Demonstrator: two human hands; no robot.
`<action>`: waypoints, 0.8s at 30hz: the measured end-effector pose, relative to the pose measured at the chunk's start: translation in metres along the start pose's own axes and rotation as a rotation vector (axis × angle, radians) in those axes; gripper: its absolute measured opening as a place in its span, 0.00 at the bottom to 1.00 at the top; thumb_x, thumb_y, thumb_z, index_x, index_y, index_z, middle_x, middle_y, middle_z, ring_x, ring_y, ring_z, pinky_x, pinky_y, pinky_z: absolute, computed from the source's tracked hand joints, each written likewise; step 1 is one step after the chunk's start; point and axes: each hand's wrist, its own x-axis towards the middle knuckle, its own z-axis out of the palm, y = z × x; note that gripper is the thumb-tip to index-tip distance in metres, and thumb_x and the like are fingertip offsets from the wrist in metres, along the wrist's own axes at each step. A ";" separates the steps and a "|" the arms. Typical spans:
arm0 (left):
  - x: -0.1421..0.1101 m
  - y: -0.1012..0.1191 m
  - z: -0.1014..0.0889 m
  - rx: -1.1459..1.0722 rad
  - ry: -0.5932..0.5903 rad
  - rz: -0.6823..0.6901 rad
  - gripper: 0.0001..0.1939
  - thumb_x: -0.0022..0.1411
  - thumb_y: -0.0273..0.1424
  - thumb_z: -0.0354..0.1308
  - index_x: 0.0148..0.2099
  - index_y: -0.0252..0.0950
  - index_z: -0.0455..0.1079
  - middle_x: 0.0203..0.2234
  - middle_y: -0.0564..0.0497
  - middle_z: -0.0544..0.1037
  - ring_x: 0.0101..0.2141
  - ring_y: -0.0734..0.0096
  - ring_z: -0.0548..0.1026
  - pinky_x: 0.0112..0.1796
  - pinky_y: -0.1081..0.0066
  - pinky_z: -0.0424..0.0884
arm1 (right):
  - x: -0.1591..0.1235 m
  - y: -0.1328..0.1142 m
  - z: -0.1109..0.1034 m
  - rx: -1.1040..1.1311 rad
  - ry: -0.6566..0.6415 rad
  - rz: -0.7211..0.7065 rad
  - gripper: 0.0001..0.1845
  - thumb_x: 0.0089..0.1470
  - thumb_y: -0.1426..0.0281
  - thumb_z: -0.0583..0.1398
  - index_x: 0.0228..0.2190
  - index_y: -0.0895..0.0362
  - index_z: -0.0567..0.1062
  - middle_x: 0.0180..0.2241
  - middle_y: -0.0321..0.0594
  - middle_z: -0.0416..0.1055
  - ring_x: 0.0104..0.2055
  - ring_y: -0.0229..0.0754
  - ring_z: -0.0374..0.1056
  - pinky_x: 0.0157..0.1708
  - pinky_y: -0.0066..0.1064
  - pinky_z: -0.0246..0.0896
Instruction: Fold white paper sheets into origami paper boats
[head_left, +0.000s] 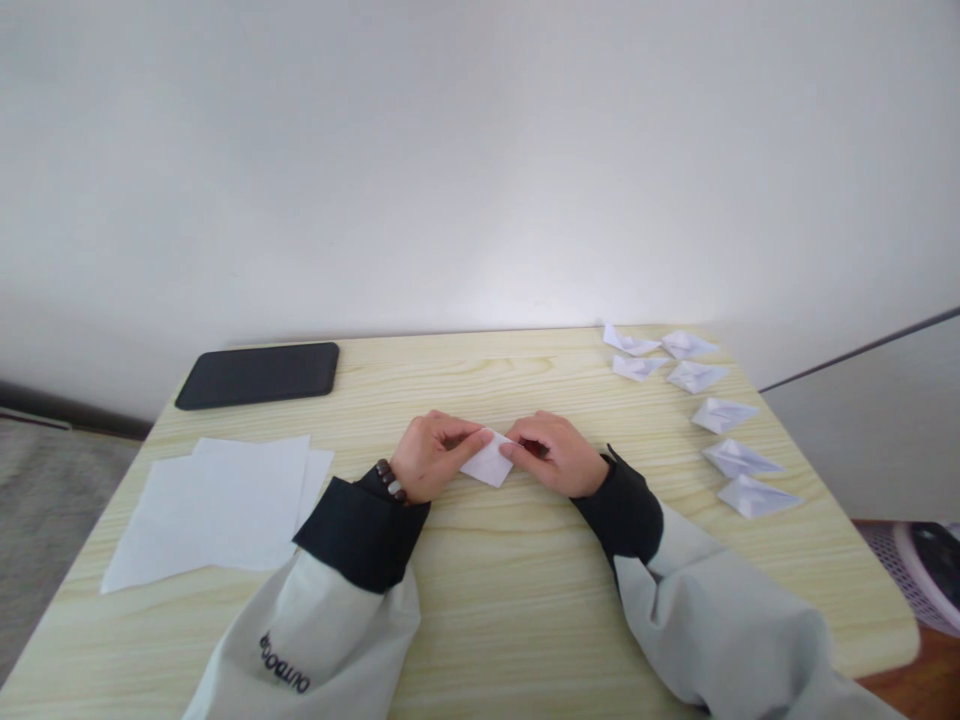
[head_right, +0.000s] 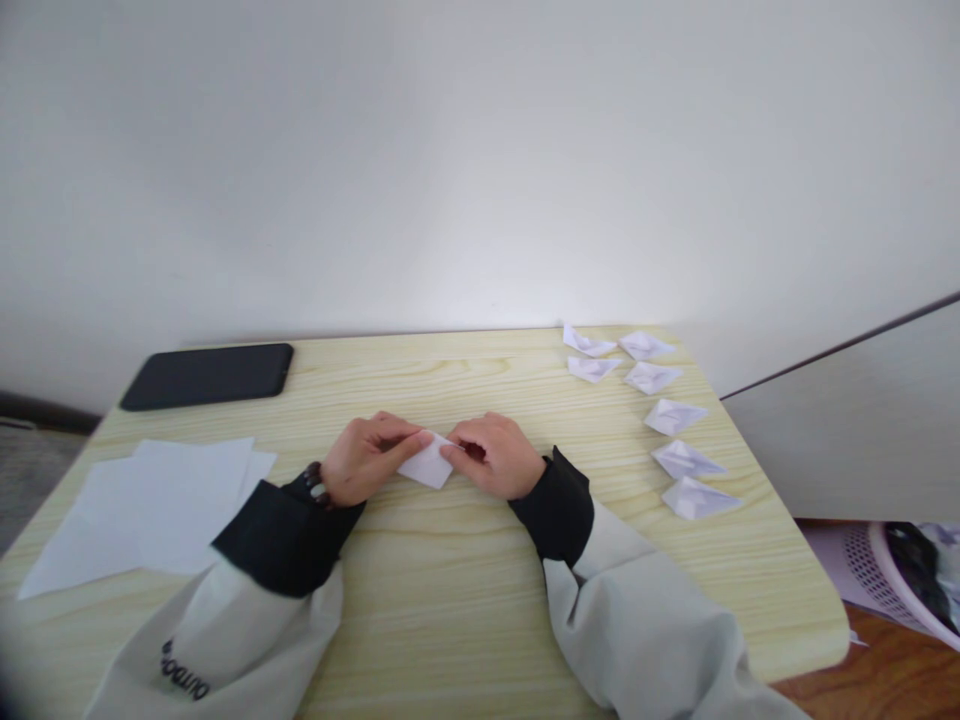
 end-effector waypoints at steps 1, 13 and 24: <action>0.000 0.000 0.000 0.003 -0.004 0.009 0.15 0.59 0.37 0.53 0.29 0.33 0.77 0.15 0.53 0.72 0.19 0.78 0.65 0.21 0.77 0.59 | 0.000 0.000 0.000 0.002 -0.003 0.000 0.15 0.57 0.65 0.51 0.22 0.57 0.66 0.19 0.33 0.61 0.22 0.33 0.55 0.29 0.27 0.50; 0.000 -0.006 -0.001 0.059 -0.084 0.080 0.18 0.60 0.37 0.52 0.26 0.33 0.75 0.14 0.56 0.65 0.19 0.79 0.60 0.22 0.76 0.56 | -0.001 0.003 0.000 0.028 -0.007 -0.040 0.15 0.57 0.67 0.51 0.20 0.57 0.66 0.19 0.34 0.63 0.24 0.34 0.58 0.31 0.28 0.51; 0.000 -0.001 0.000 -0.019 -0.020 -0.050 0.15 0.59 0.39 0.53 0.33 0.34 0.77 0.23 0.51 0.78 0.24 0.73 0.71 0.26 0.76 0.66 | -0.001 0.001 -0.001 0.008 0.015 -0.002 0.17 0.55 0.63 0.53 0.19 0.57 0.64 0.17 0.32 0.59 0.21 0.33 0.54 0.27 0.27 0.49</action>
